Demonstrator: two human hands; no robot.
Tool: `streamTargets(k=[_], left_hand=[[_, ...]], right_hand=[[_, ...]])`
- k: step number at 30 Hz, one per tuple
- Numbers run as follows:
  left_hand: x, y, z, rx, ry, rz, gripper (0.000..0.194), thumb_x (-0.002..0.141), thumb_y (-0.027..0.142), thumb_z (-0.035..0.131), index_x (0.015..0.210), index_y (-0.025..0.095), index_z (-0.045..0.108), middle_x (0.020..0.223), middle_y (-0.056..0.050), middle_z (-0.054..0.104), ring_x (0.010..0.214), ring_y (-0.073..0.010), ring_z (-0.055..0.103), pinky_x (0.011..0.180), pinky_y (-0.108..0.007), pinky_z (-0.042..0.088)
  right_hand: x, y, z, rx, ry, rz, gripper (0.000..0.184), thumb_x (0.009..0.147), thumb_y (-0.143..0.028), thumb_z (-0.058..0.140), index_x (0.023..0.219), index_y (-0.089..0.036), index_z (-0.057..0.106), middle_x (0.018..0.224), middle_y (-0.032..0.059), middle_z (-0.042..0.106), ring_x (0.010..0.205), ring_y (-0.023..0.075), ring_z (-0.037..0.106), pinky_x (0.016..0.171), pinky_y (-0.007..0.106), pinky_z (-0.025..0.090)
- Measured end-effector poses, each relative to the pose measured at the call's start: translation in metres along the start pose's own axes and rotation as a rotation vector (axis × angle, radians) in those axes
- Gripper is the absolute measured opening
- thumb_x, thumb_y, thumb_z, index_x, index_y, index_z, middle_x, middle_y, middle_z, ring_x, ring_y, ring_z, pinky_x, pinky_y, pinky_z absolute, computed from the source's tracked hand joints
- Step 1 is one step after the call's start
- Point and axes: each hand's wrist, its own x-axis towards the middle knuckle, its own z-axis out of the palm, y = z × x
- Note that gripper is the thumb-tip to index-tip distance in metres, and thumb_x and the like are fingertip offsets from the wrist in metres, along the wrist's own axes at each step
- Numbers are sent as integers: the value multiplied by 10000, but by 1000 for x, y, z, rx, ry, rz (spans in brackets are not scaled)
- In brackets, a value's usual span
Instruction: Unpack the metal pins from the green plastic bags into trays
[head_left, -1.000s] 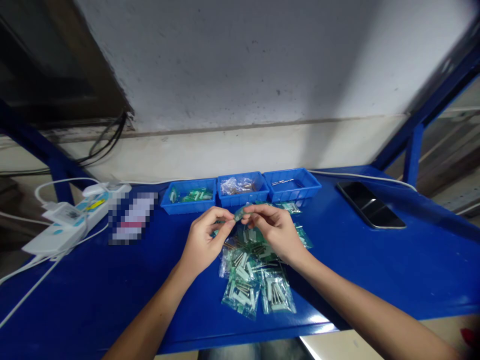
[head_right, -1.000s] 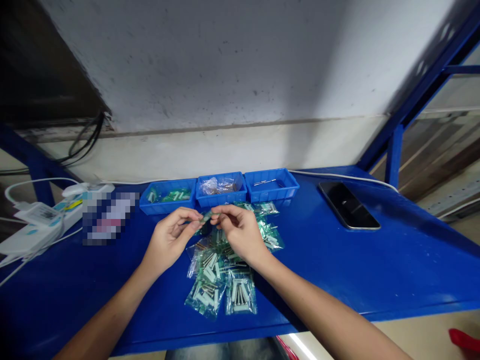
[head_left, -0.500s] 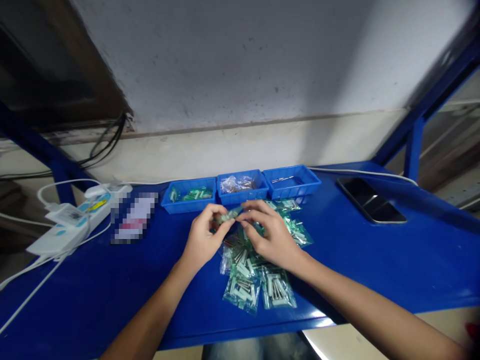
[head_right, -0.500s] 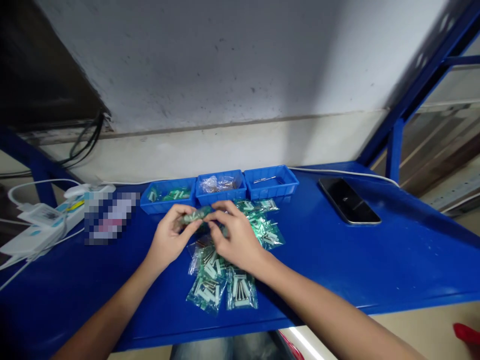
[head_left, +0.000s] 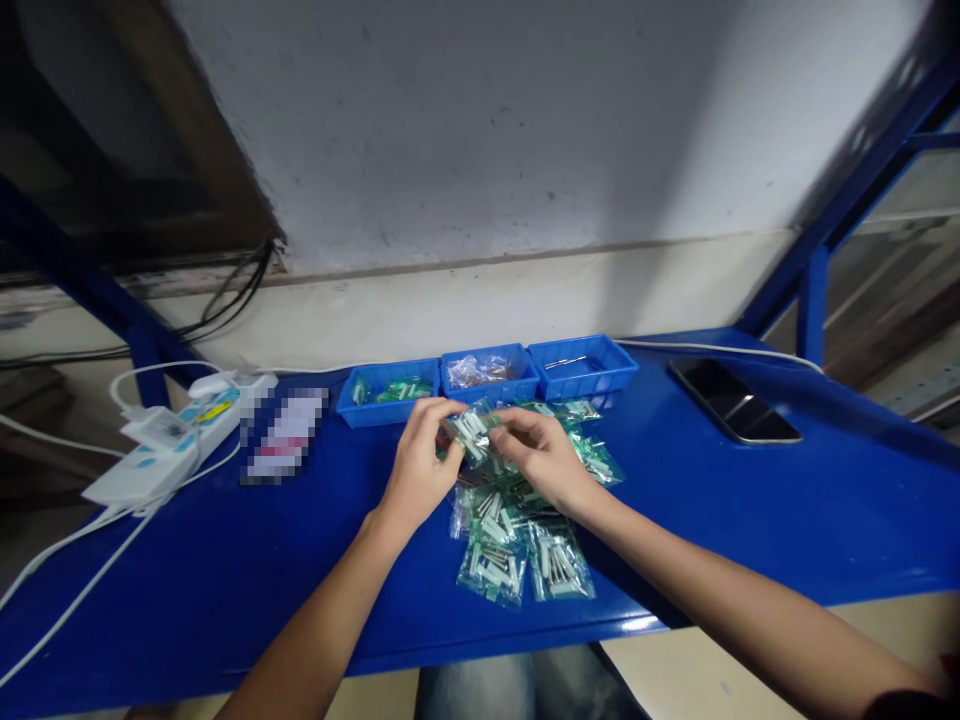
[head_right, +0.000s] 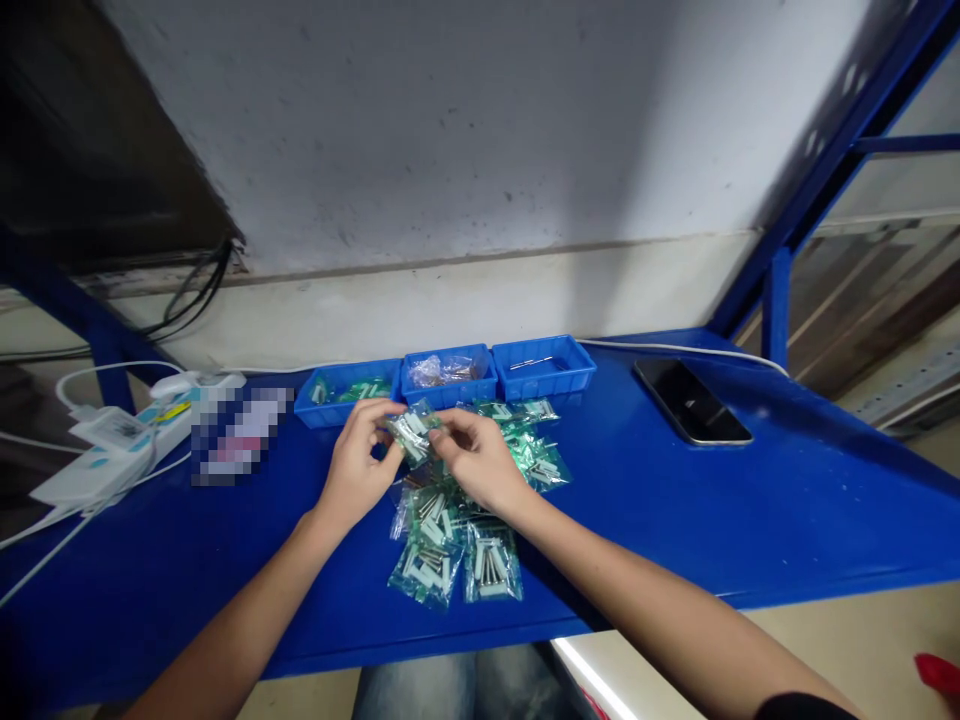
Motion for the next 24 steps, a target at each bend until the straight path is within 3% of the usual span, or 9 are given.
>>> streamTargets(k=[2, 5, 8, 11, 13, 16, 20, 24], left_hand=[[0, -1, 3, -145, -65, -138, 433, 820, 173, 528, 1228, 223, 390, 929, -36, 568, 768, -137, 588, 641, -256, 478], [0, 1, 5, -365, -153, -348, 336, 896, 376, 442, 1161, 177, 493, 749, -15, 583, 588, -106, 548, 548, -228, 438], [2, 8, 0, -692, -255, -504, 487, 887, 532, 369, 1064, 140, 599, 768, -68, 615, 614, -129, 571, 517, -233, 432], [4, 16, -7, -899, -345, -531, 452, 792, 448, 595, 1150, 172, 581, 901, -84, 639, 749, -157, 612, 615, -245, 475], [7, 19, -8, -908, -270, -509, 550, 723, 319, 690, 1235, 225, 512, 960, -61, 631, 807, -156, 615, 670, -242, 486], [9, 13, -6, -811, -91, -472, 602, 722, 250, 683, 1273, 254, 441, 971, -38, 618, 829, -148, 614, 717, -255, 498], [9, -1, -6, -445, 147, -326, 337, 753, 252, 651, 1075, 205, 562, 1012, -45, 609, 917, -165, 597, 801, -291, 492], [12, -9, -23, -39, 328, -123, 209, 799, 247, 594, 1000, 200, 630, 1032, -53, 582, 960, -180, 577, 826, -314, 494]], right_hand=[[-1, 1, -1, -129, 87, -141, 160, 812, -241, 530, 900, -193, 654, 736, 14, 644, 615, 122, 555, 577, 272, 439], [-3, -1, -5, -303, 178, -399, 178, 822, -175, 509, 902, -215, 662, 837, 32, 674, 730, 146, 601, 662, 305, 479], [-5, -5, -7, -367, 134, -590, 234, 825, -114, 485, 935, -236, 652, 931, 39, 667, 881, 163, 614, 781, 348, 497], [-6, -6, -7, -429, 37, -676, 272, 815, -81, 476, 953, -237, 650, 1041, 61, 612, 993, 174, 581, 836, 370, 490], [-7, -4, -5, -469, 31, -650, 283, 806, -78, 472, 956, -236, 652, 1129, 82, 535, 1080, 195, 529, 841, 375, 489], [-7, 0, -4, -502, 70, -522, 268, 810, -107, 478, 972, -239, 645, 1150, 91, 455, 1120, 216, 484, 864, 394, 480], [-1, 6, -6, -509, 99, -398, 202, 832, -166, 490, 958, -212, 639, 1032, 86, 469, 988, 207, 529, 847, 402, 476], [2, 6, -8, -478, 112, -382, 165, 846, -211, 495, 929, -215, 638, 969, 74, 491, 930, 207, 535, 812, 397, 474]])
